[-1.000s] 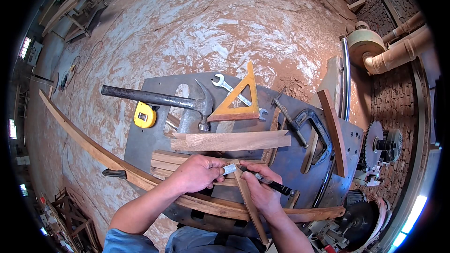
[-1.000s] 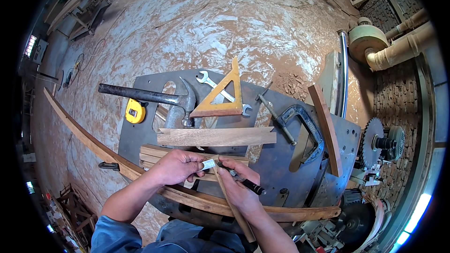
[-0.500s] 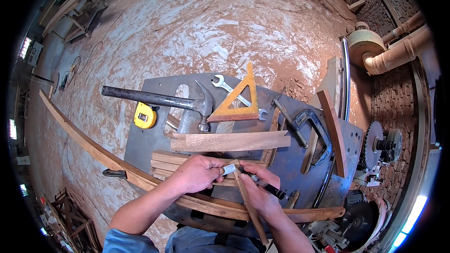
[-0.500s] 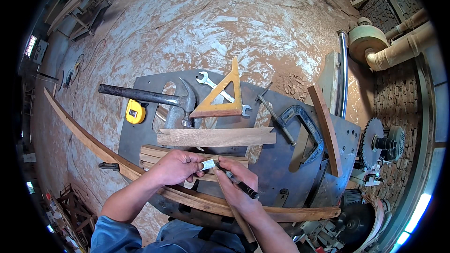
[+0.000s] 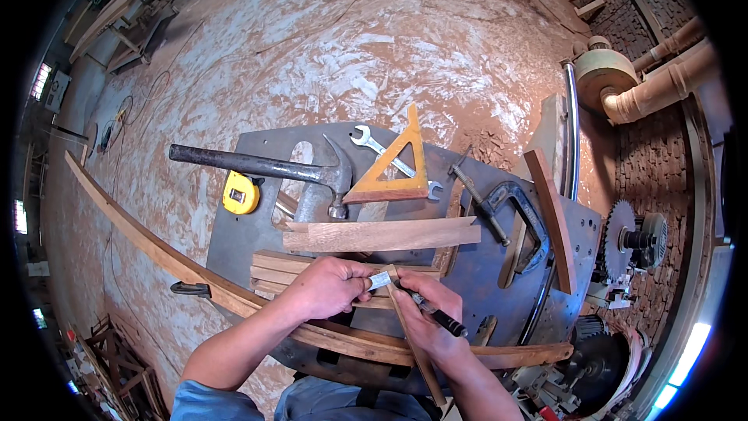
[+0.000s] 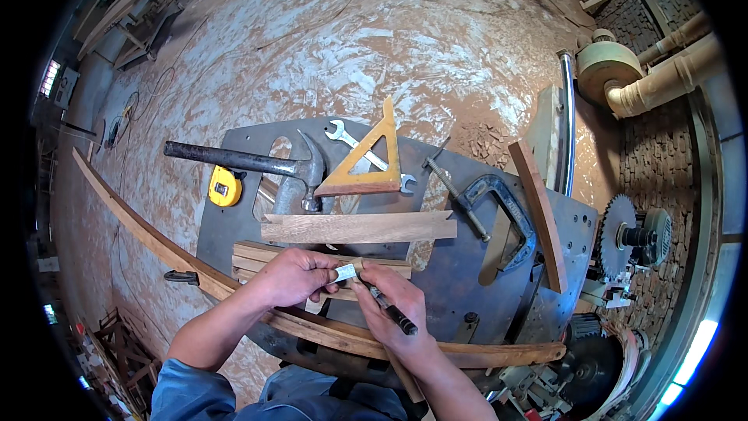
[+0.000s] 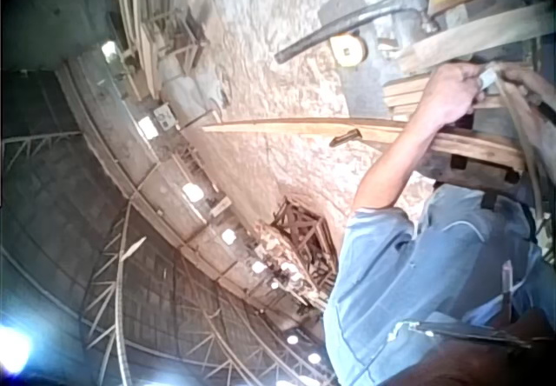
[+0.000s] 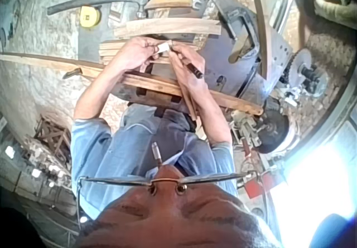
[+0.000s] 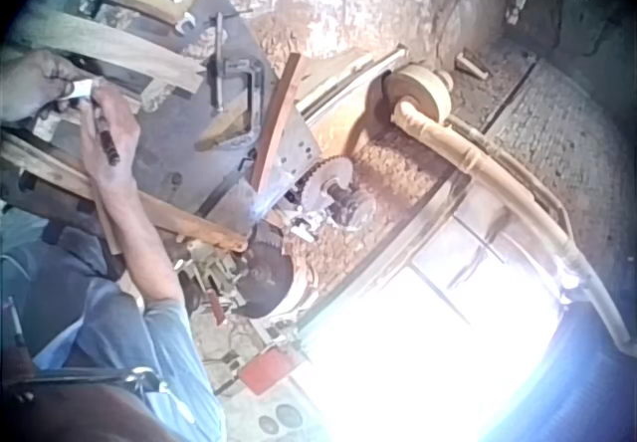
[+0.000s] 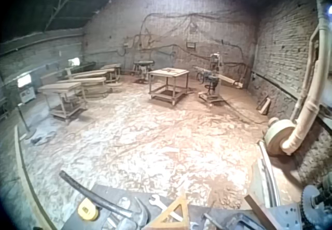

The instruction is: The person measures several wooden boards using a tape measure and a pencil, then uses a specialized saw to cut a slot or notch into one of the boards before securing it with a C-clamp.

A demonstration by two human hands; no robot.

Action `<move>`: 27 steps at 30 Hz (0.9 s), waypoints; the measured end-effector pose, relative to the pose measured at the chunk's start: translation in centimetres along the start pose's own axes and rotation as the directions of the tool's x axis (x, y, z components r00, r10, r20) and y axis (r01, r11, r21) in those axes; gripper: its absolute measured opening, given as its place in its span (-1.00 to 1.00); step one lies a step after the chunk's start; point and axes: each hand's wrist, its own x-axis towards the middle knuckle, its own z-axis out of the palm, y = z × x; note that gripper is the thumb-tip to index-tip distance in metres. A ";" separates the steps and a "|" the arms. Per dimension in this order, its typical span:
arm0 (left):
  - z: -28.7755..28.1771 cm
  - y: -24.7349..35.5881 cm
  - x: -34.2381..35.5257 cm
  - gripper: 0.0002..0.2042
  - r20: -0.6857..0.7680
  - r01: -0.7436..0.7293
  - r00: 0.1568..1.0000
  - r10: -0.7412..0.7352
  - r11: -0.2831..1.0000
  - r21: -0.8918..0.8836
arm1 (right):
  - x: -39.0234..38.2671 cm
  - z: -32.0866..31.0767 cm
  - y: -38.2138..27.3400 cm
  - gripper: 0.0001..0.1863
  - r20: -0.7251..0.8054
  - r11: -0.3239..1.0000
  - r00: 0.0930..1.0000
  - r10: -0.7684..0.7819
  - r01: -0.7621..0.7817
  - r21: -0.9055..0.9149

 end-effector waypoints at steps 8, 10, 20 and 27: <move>-7.4 -4.5 -2.2 -0.80 -0.542 -0.214 0.766 0.345 0.933 0.290 | 0.1 -8.0 0.0 -0.81 -0.110 0.836 0.878 0.466 -0.478 -0.268; -10.2 -4.7 -3.6 -0.83 -0.670 0.060 0.640 0.377 0.844 0.533 | -1.2 -9.4 4.2 -0.74 -0.120 0.748 0.903 0.414 -0.412 -0.521; -14.8 -11.7 -2.1 -0.87 -0.577 0.097 0.565 0.590 0.647 0.757 | -4.7 -9.4 8.9 -0.69 -0.145 0.510 0.964 0.221 -0.241 -0.825; -12.5 -10.8 -3.2 -0.84 -0.501 0.214 0.404 0.765 0.454 0.865 | -8.1 -7.5 1.4 -0.59 0.054 0.866 0.950 0.307 -0.255 -0.429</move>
